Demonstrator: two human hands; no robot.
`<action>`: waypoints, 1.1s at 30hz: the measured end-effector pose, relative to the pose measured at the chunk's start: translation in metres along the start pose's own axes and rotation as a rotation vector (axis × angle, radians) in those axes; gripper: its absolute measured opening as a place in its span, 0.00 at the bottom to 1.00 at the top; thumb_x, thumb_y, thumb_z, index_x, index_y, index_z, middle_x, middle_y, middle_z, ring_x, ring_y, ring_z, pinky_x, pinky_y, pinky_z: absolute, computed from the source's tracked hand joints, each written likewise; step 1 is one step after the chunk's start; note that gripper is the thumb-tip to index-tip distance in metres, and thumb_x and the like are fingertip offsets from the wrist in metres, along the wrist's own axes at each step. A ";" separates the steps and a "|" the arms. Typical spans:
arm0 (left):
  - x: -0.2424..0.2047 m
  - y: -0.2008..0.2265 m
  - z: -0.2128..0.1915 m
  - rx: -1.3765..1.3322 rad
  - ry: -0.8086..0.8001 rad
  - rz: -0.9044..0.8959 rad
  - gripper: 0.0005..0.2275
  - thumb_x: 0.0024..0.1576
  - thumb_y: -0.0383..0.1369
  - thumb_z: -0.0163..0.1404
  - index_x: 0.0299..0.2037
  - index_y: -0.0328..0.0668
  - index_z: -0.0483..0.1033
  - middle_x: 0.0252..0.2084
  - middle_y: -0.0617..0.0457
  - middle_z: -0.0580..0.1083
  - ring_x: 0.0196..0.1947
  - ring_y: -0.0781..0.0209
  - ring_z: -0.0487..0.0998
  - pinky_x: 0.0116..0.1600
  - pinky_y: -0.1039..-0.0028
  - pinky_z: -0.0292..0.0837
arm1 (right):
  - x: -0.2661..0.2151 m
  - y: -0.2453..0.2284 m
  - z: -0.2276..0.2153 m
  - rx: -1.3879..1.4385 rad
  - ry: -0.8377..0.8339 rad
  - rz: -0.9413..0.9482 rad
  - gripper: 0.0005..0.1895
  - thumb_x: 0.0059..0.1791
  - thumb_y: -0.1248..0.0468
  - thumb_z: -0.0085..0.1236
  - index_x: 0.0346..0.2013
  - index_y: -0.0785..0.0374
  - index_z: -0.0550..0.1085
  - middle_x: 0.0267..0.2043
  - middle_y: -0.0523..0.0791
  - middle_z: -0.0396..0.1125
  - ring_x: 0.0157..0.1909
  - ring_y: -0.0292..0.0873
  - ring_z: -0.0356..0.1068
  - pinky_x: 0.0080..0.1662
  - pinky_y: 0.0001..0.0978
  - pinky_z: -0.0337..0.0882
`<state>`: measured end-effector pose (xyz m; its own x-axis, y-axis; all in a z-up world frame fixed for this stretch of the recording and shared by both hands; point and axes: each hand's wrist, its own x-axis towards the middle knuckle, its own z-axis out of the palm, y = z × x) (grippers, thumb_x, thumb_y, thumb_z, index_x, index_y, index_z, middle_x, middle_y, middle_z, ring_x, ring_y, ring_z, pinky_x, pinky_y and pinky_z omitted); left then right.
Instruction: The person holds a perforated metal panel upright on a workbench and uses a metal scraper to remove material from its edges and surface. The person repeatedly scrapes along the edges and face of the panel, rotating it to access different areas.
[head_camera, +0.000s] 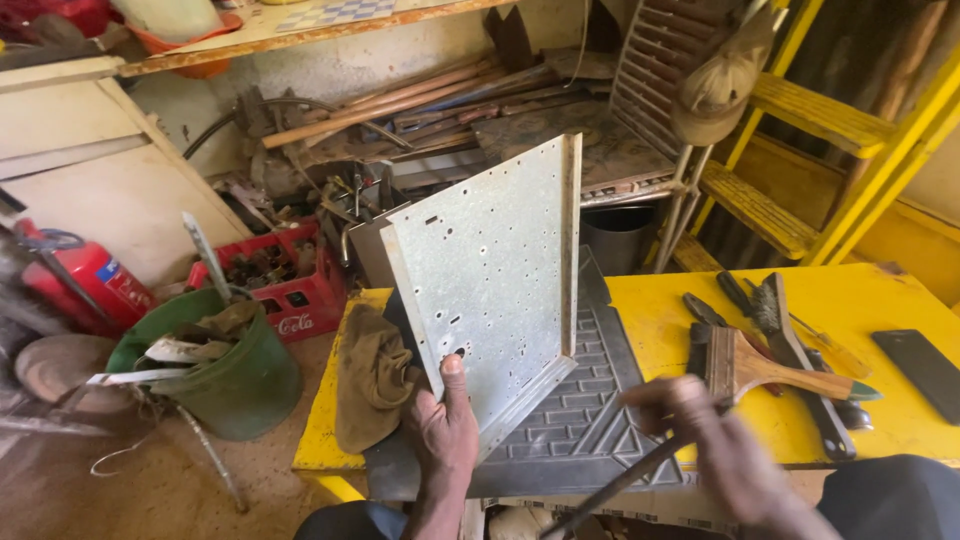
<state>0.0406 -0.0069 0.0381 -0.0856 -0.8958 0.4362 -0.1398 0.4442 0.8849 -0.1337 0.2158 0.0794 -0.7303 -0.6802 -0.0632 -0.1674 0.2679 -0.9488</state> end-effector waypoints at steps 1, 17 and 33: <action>-0.002 -0.004 -0.004 0.003 0.007 -0.003 0.27 0.62 0.56 0.43 0.45 0.38 0.83 0.40 0.46 0.85 0.46 0.49 0.84 0.50 0.60 0.78 | 0.001 -0.001 -0.009 -0.002 -0.008 -0.002 0.42 0.57 0.42 0.27 0.48 0.60 0.91 0.38 0.50 0.80 0.44 0.45 0.77 0.53 0.37 0.71; -0.035 0.028 0.009 0.375 -0.199 -0.644 0.30 0.62 0.60 0.38 0.60 0.48 0.76 0.47 0.43 0.81 0.49 0.43 0.82 0.48 0.56 0.76 | 0.012 0.008 -0.017 -0.192 0.184 -0.320 0.16 0.45 0.53 0.73 0.23 0.56 0.75 0.31 0.39 0.73 0.31 0.37 0.71 0.35 0.31 0.73; -0.083 -0.040 0.028 0.148 0.126 0.021 0.16 0.61 0.43 0.52 0.47 0.41 0.86 0.37 0.51 0.87 0.37 0.54 0.89 0.35 0.69 0.82 | 0.022 0.066 0.020 -0.344 -0.044 -0.670 0.13 0.49 0.68 0.65 0.48 0.54 0.82 0.56 0.43 0.77 0.43 0.41 0.87 0.47 0.32 0.91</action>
<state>0.0257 0.0505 -0.0383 0.0327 -0.8771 0.4791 -0.2840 0.4514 0.8459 -0.1481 0.2048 0.0094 -0.3735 -0.7973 0.4741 -0.7688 -0.0199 -0.6392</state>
